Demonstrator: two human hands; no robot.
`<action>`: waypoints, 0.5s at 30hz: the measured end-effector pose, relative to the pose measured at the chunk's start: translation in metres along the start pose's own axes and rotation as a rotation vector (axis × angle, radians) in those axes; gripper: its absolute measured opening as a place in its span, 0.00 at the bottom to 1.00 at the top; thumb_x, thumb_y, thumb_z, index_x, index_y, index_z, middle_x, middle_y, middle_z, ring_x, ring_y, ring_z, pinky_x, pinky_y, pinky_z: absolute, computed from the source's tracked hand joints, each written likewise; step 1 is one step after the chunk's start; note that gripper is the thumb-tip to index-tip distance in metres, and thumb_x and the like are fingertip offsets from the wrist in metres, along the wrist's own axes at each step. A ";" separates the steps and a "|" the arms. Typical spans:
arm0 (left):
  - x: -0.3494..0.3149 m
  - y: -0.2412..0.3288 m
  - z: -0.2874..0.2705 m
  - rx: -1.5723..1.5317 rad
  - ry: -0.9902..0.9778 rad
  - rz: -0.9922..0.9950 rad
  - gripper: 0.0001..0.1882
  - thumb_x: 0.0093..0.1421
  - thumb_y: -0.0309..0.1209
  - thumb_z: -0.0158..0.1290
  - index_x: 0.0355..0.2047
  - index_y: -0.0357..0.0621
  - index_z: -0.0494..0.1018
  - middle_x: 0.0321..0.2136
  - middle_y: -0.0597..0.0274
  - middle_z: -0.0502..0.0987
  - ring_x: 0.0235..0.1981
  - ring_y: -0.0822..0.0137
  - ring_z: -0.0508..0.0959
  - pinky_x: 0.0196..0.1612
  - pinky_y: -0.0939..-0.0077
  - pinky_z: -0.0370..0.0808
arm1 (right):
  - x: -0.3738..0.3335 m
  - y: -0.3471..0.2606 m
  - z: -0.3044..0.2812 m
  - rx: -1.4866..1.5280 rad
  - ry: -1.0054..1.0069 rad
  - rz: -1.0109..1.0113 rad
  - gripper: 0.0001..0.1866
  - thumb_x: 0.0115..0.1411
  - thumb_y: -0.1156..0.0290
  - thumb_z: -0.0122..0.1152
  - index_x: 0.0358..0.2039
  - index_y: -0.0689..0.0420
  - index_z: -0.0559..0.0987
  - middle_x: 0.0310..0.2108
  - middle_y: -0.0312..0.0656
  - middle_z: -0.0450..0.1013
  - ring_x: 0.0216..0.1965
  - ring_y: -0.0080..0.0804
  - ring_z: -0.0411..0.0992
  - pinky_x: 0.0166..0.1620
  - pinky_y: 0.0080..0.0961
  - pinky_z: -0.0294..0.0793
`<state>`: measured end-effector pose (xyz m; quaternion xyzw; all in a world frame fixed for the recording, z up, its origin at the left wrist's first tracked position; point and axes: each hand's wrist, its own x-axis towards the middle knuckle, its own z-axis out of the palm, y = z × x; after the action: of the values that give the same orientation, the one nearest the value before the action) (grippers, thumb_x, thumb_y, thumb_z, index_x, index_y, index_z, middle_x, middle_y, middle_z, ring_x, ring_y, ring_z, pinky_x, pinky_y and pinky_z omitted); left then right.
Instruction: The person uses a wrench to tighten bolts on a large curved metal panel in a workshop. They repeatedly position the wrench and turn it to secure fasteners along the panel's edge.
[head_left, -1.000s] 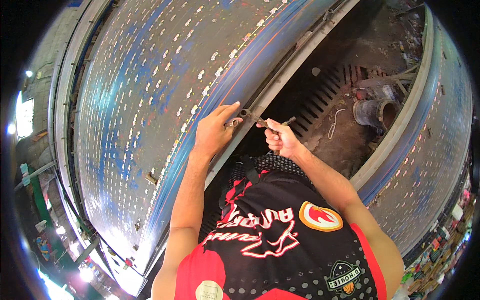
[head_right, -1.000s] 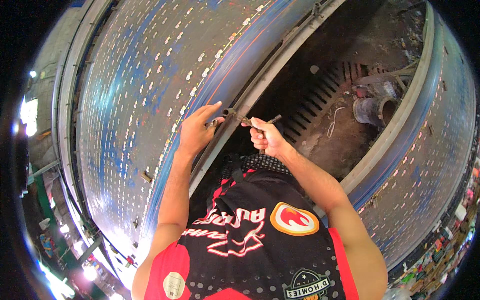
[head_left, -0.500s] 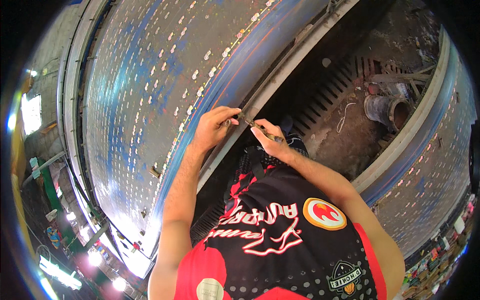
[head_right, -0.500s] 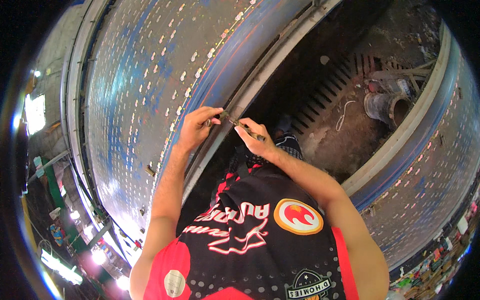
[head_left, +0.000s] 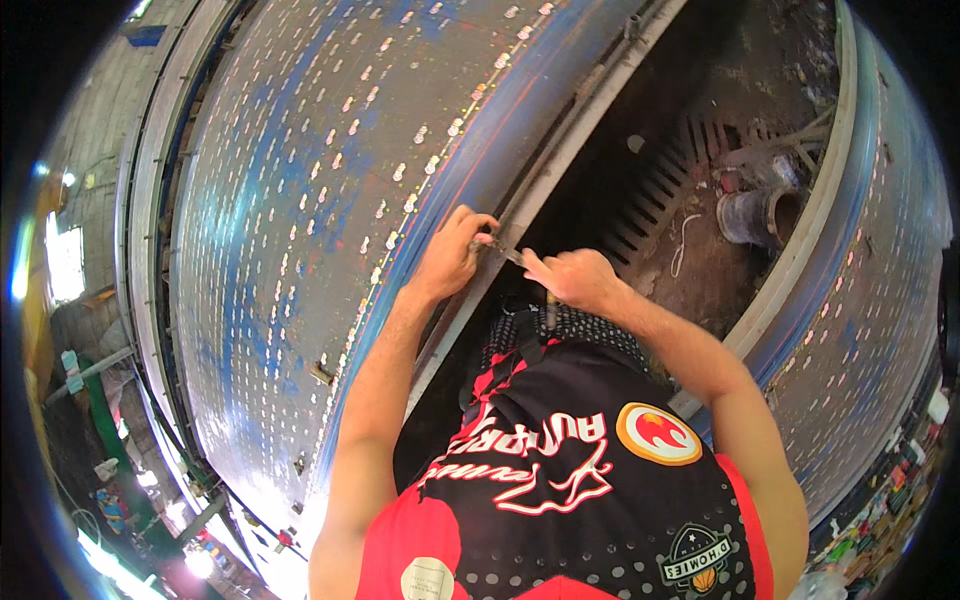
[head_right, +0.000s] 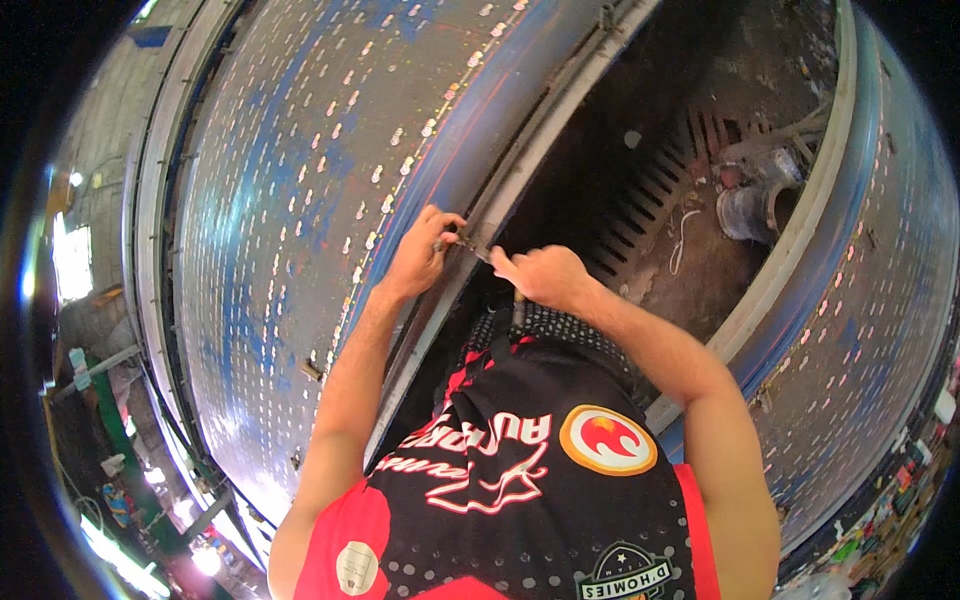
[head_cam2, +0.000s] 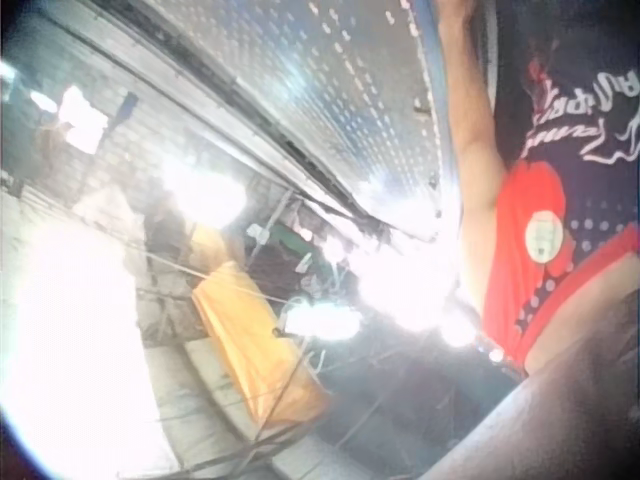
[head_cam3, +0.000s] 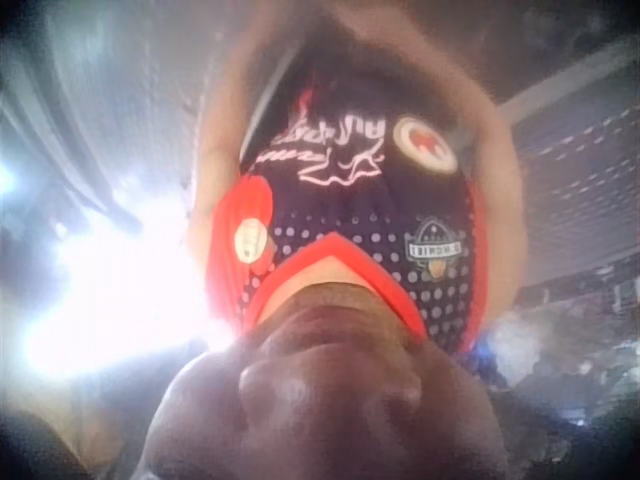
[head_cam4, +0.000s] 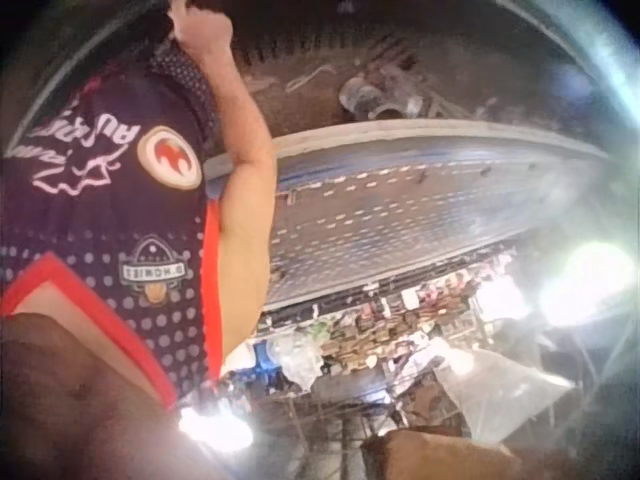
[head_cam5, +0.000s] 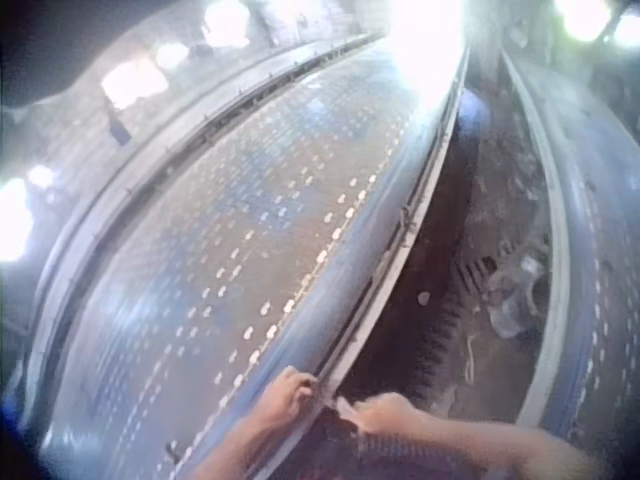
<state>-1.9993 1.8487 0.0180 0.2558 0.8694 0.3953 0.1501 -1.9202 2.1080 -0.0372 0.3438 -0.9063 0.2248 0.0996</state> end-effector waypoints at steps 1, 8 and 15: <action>0.004 0.002 -0.004 0.008 -0.017 0.015 0.19 0.65 0.12 0.47 0.52 0.40 0.77 0.41 0.50 0.72 0.42 0.46 0.77 0.48 0.58 0.79 | -0.009 -0.007 -0.002 -0.014 -0.030 0.056 0.19 0.70 0.53 0.65 0.53 0.51 0.80 0.17 0.33 0.72 0.17 0.32 0.75 0.21 0.32 0.73; -0.011 0.054 -0.060 -0.087 0.425 0.286 0.24 0.57 0.11 0.60 0.53 0.44 0.80 0.47 0.51 0.79 0.43 0.53 0.86 0.41 0.63 0.84 | -0.079 -0.025 -0.021 0.161 -0.275 0.575 0.18 0.74 0.52 0.60 0.54 0.51 0.76 0.25 0.51 0.80 0.28 0.58 0.81 0.31 0.52 0.78; -0.042 -0.087 -0.075 0.379 0.596 0.018 0.22 0.60 0.22 0.66 0.54 0.54 0.83 0.54 0.62 0.81 0.35 0.58 0.88 0.35 0.64 0.85 | -0.068 -0.020 -0.034 0.099 -0.350 0.656 0.19 0.75 0.51 0.59 0.53 0.53 0.75 0.27 0.55 0.81 0.32 0.61 0.82 0.34 0.55 0.79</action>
<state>-2.0282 1.7308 0.0020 0.1604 0.9306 0.2855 -0.1637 -1.8557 2.1498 -0.0236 0.0728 -0.9596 0.2263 -0.1507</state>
